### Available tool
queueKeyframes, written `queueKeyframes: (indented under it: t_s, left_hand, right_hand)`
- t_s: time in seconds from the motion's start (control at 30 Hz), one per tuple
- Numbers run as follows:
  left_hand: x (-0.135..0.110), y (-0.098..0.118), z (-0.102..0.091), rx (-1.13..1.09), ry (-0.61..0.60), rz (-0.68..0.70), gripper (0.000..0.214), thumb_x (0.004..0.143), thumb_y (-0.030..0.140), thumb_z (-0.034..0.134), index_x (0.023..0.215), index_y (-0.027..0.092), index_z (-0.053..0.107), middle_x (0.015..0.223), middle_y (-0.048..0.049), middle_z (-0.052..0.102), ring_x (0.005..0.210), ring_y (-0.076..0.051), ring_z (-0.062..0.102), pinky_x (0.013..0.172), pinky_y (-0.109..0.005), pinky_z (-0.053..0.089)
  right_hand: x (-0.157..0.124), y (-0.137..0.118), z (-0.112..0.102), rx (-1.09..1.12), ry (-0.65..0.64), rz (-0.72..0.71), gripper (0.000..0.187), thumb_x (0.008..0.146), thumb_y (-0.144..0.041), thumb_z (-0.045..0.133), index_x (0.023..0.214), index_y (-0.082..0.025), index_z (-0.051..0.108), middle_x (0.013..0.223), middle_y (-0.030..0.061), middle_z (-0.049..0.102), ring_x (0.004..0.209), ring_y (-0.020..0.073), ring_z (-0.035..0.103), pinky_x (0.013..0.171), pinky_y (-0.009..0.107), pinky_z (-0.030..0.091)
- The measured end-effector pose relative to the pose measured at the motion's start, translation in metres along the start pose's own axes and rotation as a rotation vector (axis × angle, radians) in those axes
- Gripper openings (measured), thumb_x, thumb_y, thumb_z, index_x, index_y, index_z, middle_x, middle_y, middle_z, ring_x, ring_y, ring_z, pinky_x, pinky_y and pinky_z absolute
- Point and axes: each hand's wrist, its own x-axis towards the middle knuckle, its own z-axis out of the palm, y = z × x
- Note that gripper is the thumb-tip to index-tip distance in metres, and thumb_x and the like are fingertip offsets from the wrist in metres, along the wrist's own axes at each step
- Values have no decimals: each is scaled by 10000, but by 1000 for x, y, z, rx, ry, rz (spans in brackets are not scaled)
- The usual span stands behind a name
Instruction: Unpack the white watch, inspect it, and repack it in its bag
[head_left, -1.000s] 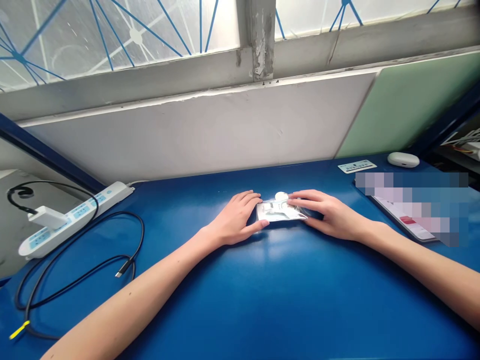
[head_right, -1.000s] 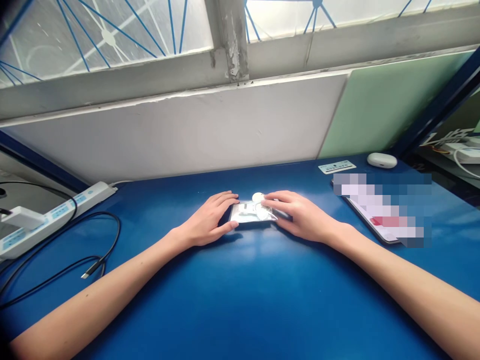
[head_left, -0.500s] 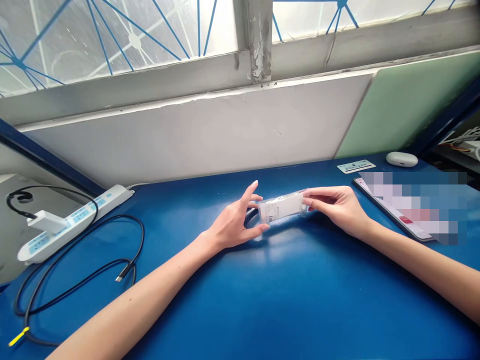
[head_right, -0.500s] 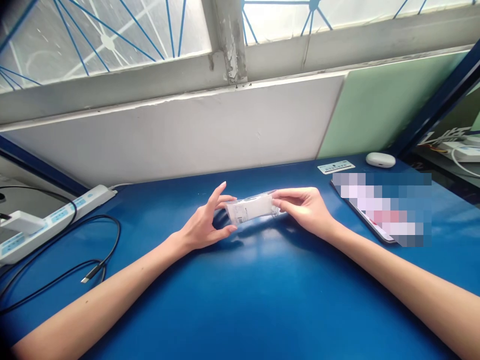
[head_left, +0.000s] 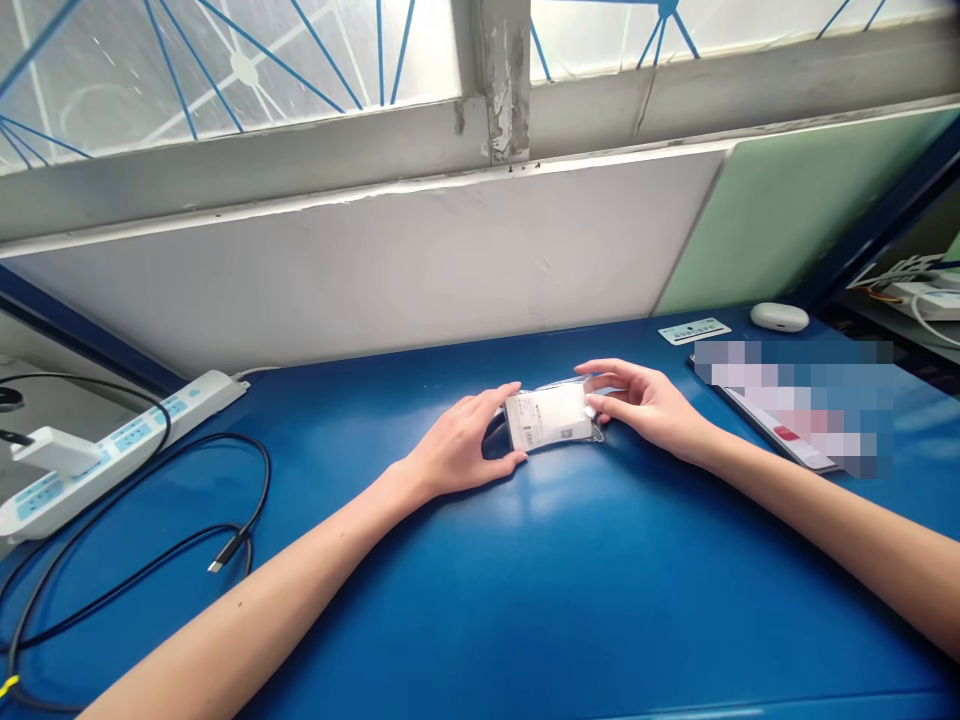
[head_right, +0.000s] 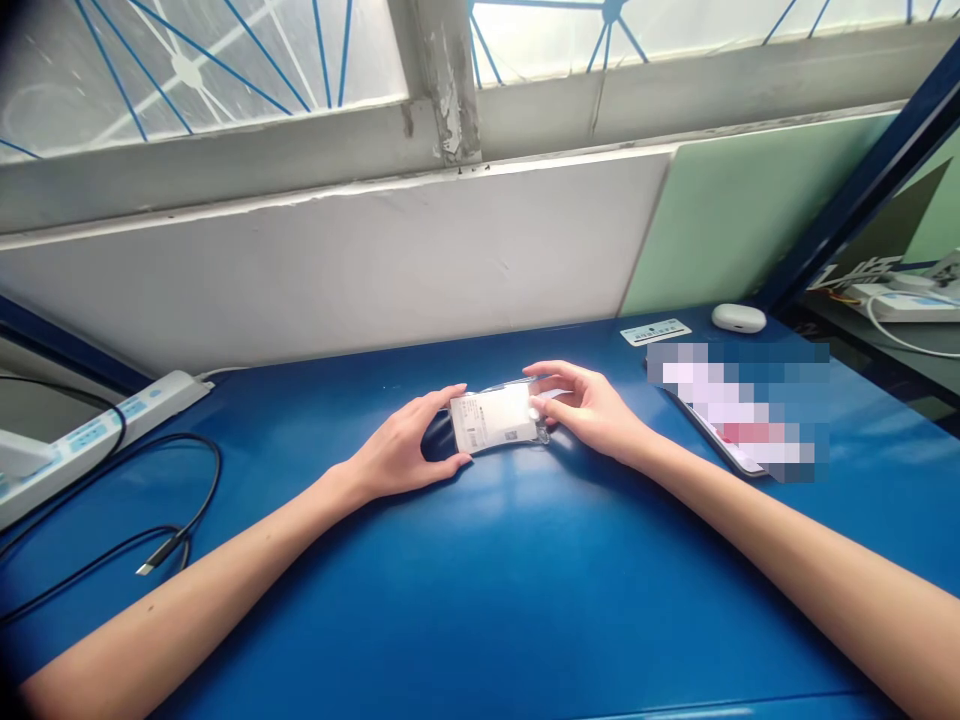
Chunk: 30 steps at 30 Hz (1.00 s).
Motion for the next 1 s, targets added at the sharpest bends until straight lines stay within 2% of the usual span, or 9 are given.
queueKeyframes:
  t_s: [0.13,0.27,0.33,0.43,0.57,0.77,1.0]
  left_hand:
    - [3,2,-3,5,-33,2,727,778,317,713,1405,163,378,1366,-153,582,1236,-310,574,1059,-458,463]
    - [5,1,-4,-5,-59,-5,661,768,343,696,1339,141,432,1317,-168,597,1238,-329,560,1072,-489,446]
    - [5,0,-3,-9,-76,-25,642,773,362,691,1323,136,448,1326,-182,585,1292,-344,520,1090,-501,431]
    - [6,-1,-2,-7,-111,-39,640,781,381,685,1316,116,455,1359,-203,558,1376,-361,435,1127,-508,395]
    - [6,1,-2,27,-176,-45,592,833,380,625,1335,118,453,1401,-197,531,1402,-363,402,1146,-527,370]
    - [8,3,-4,38,-198,-53,577,852,382,606,1341,109,467,1404,-192,533,1402,-357,398,1153,-519,362]
    - [7,3,-3,45,-205,-71,584,901,434,574,1374,104,480,1439,-187,518,1400,-344,400,1156,-510,358]
  right_hand:
    - [-2,3,1,-189,1,-105,428,933,-411,589,1308,-208,613,1116,100,717,948,249,702,803,413,607]
    - [-4,8,-1,-553,34,-336,393,1000,-330,444,1349,-216,584,1346,128,614,1243,289,581,1072,486,468]
    - [-4,10,-2,-683,2,-378,422,1010,-311,407,1400,-214,535,1414,139,558,1318,295,521,1120,492,421]
    - [-5,12,-4,-784,-59,-370,463,1022,-327,368,1451,-188,471,1463,156,514,1358,294,484,1139,491,405]
    - [-8,11,-6,-873,-109,-325,515,1031,-414,339,1458,-150,459,1484,177,502,1385,307,459,1138,509,404]
    - [-12,7,-10,-995,-261,-334,745,966,-543,461,1538,-88,319,1563,227,397,1466,363,329,1151,554,366]
    - [-11,10,-9,-1034,-250,-336,791,946,-588,476,1529,-73,335,1562,229,397,1460,360,341,1154,543,366]
